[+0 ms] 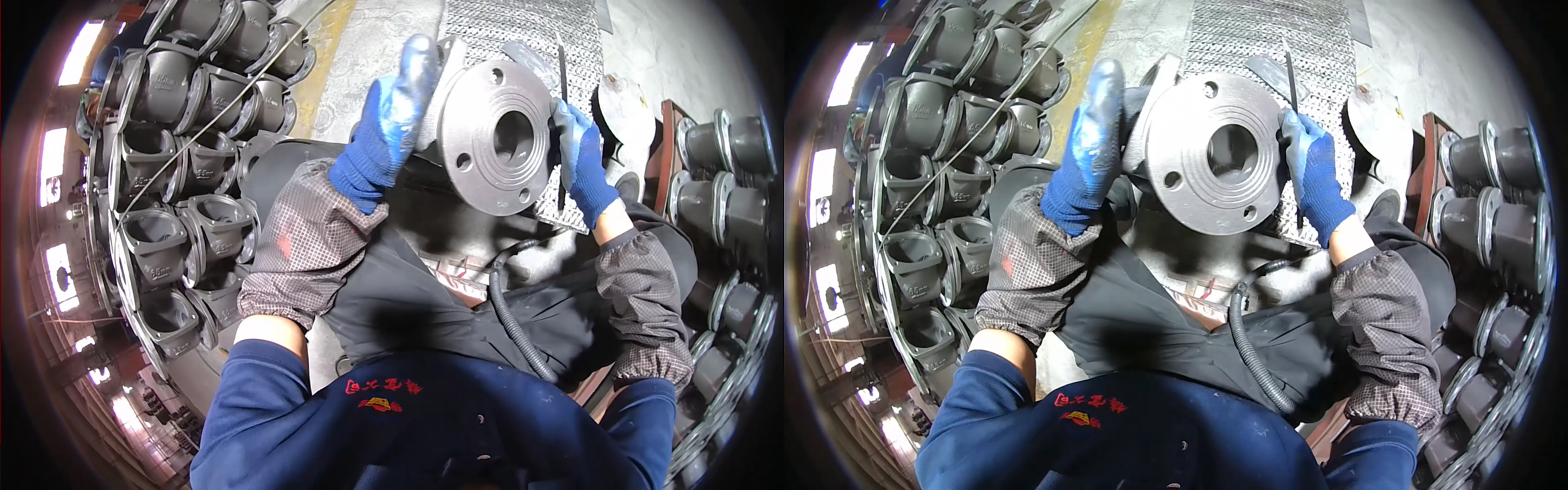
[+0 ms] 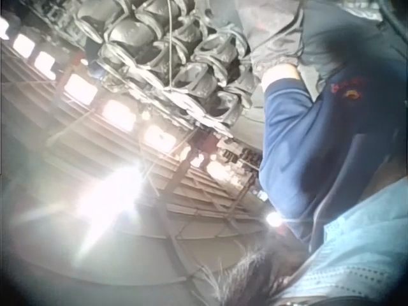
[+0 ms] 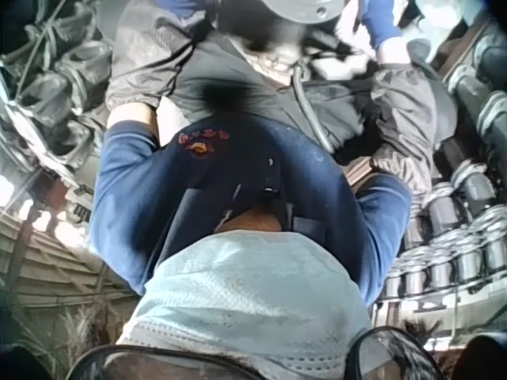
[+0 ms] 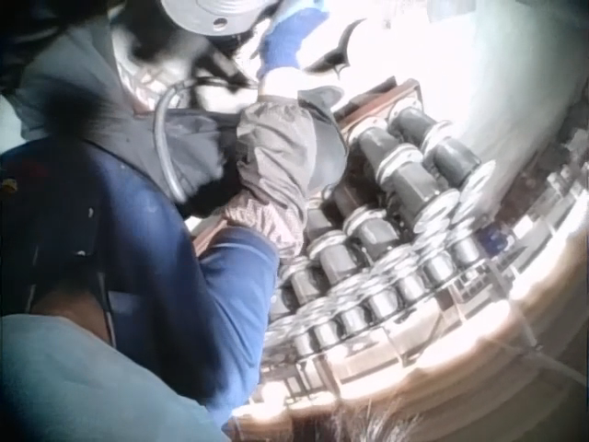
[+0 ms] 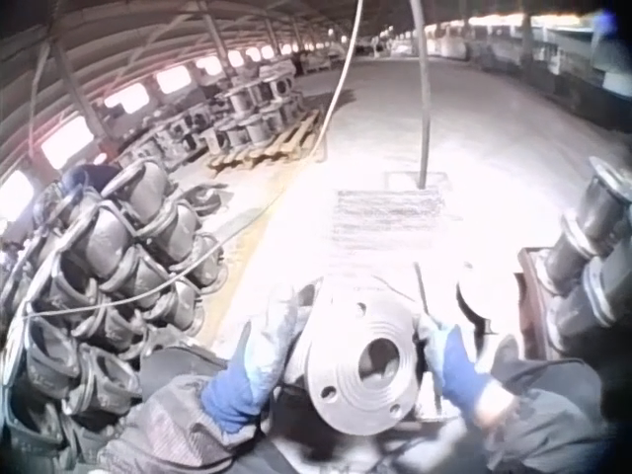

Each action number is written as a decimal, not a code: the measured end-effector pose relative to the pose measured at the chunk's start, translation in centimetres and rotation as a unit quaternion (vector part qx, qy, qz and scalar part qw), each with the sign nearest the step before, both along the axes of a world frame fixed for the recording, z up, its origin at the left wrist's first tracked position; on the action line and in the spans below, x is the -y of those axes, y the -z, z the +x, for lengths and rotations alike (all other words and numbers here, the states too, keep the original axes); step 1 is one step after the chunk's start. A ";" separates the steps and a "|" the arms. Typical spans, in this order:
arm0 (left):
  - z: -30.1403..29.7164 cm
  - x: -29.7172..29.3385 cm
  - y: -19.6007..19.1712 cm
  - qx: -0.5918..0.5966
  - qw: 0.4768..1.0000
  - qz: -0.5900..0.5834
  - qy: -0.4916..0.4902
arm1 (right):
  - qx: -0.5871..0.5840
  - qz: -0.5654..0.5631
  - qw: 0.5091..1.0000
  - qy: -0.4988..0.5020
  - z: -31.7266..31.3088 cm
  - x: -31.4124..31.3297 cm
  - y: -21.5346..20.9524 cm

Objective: The person holds a metal part and uses a rotary grinding tool to smooth various internal and external surfaces. The person turns the part over several times to reach different areas with the tool.

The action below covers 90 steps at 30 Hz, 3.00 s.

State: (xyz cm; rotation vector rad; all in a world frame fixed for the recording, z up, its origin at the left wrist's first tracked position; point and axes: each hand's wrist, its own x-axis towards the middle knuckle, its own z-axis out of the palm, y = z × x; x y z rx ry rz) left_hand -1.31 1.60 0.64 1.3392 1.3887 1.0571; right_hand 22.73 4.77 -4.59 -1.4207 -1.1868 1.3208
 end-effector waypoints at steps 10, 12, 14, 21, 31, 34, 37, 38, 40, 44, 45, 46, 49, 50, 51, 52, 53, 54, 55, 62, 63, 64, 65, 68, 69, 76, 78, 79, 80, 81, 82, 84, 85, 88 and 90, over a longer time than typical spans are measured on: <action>2.3 0.5 -1.0 0.106 0.994 -0.015 0.036 | -0.040 0.156 0.987 -0.010 -0.3 2.4 -4.6; 3.8 0.8 -2.3 0.051 0.996 -0.003 0.079 | 0.086 0.218 0.972 -0.008 -0.2 4.0 -2.3; 2.8 0.2 -3.2 0.031 0.995 -0.019 0.092 | 0.250 0.244 0.937 0.018 -1.4 5.5 -1.0; -0.3 -2.9 3.5 0.016 0.983 -0.129 -0.126 | 0.115 0.117 0.984 0.071 1.6 4.1 1.0; 3.6 -2.3 3.7 0.083 0.992 -0.076 0.050 | 0.062 0.022 0.990 0.128 2.0 2.4 1.3; 3.9 -3.2 3.7 0.179 0.966 -0.188 -0.007 | 0.068 0.022 0.994 0.081 2.6 2.0 2.7; 4.2 -3.2 4.2 0.236 0.954 -0.165 -0.086 | 0.108 0.056 0.989 0.081 2.8 1.5 5.9; 4.7 -3.4 4.1 0.243 0.952 -0.165 -0.079 | 0.191 0.088 0.976 0.060 3.7 1.4 5.8; 3.0 -2.8 4.5 0.282 0.933 -0.212 -0.076 | -0.074 -0.135 0.984 0.093 1.2 1.2 1.8; 2.8 -2.2 4.3 0.175 0.970 -0.153 -0.071 | 0.057 -0.090 0.992 0.067 0.6 1.4 1.9; 3.2 -2.0 3.8 0.164 0.973 -0.141 -0.087 | 0.032 -0.080 0.992 0.092 0.7 1.5 2.5; 3.1 -1.6 3.6 0.153 0.975 -0.132 -0.095 | 0.007 -0.069 0.991 0.114 0.7 1.5 3.1; 2.4 -1.0 3.0 0.151 0.978 -0.111 -0.091 | -0.212 -0.143 0.955 0.153 0.3 1.7 3.9; 2.9 -1.0 2.0 0.201 0.971 -0.114 -0.067 | -0.201 -0.143 0.955 0.162 0.2 2.2 3.1; 2.5 -0.5 1.5 0.161 0.984 -0.059 -0.039 | -0.228 -0.187 0.938 0.180 -0.5 2.6 2.2; 2.1 0.0 1.0 0.121 0.993 -0.001 -0.014 | -0.254 -0.230 0.918 0.199 -0.8 2.9 1.8; 1.9 0.3 0.7 0.086 0.995 0.058 0.011 | -0.240 -0.224 0.932 0.153 -0.5 3.4 2.6; 1.6 0.4 0.6 0.028 0.993 0.111 0.032 | -0.254 -0.211 0.930 0.161 -0.6 4.0 3.3; 1.4 0.6 0.6 -0.028 0.985 0.164 0.047 | -0.280 -0.194 0.924 0.175 -0.6 4.4 4.0; 1.3 1.7 0.4 -0.369 0.867 0.307 0.136 | -0.372 -0.199 0.883 0.206 0.1 6.3 6.6; 2.1 2.1 -0.5 -0.258 0.940 0.198 0.100 | -0.360 -0.175 0.902 0.163 0.1 6.6 6.1; 1.5 2.0 0.0 -0.278 0.924 0.232 0.123 | -0.363 -0.178 0.900 0.160 0.2 6.6 6.7; 1.4 1.7 0.5 -0.286 0.907 0.271 0.149 | -0.314 -0.158 0.925 0.143 0.8 6.3 6.3; 2.0 0.9 1.3 -0.263 0.946 0.168 0.082 | -0.369 -0.194 0.896 0.157 1.4 4.7 4.6; 2.3 0.7 1.1 -0.254 0.953 0.149 0.078 | -0.338 -0.169 0.914 0.145 1.7 4.1 5.1; 1.0 -0.5 1.8 -0.047 0.994 0.091 0.030 | -0.265 -0.183 0.938 0.129 0.2 1.8 5.1; 0.3 -1.2 2.2 -0.150 0.970 0.183 0.054 | -0.235 -0.149 0.951 0.138 -0.5 1.7 4.4; -0.8 -1.2 3.0 -0.189 0.963 0.182 0.057 | -0.209 -0.159 0.958 0.118 -0.6 1.8 3.6; -1.2 -1.3 3.4 -0.225 0.955 0.182 0.062 | -0.211 -0.155 0.957 0.122 -0.3 1.5 5.1; -1.1 -1.6 3.3 -0.277 0.927 0.244 0.067 | -0.134 -0.087 0.982 0.103 -0.3 1.0 6.4; -0.6 -1.8 3.2 -0.277 0.926 0.246 0.071 | -0.106 -0.061 0.987 0.102 0.0 0.8 7.5; 0.7 -1.4 2.1 0.197 0.968 -0.100 -0.120 | -0.052 -0.014 0.994 0.095 -1.2 0.5 5.6; 0.9 -1.0 1.8 0.161 0.982 -0.047 -0.087 | -0.087 -0.086 0.986 0.112 -1.6 0.6 3.7; 1.7 -0.8 0.0 0.289 0.940 -0.143 -0.107 | -0.098 -0.110 0.982 0.115 -2.3 0.5 2.8; -0.8 -1.3 2.9 0.205 0.974 -0.047 -0.090 | -0.234 -0.161 0.947 0.151 -2.8 -0.1 2.3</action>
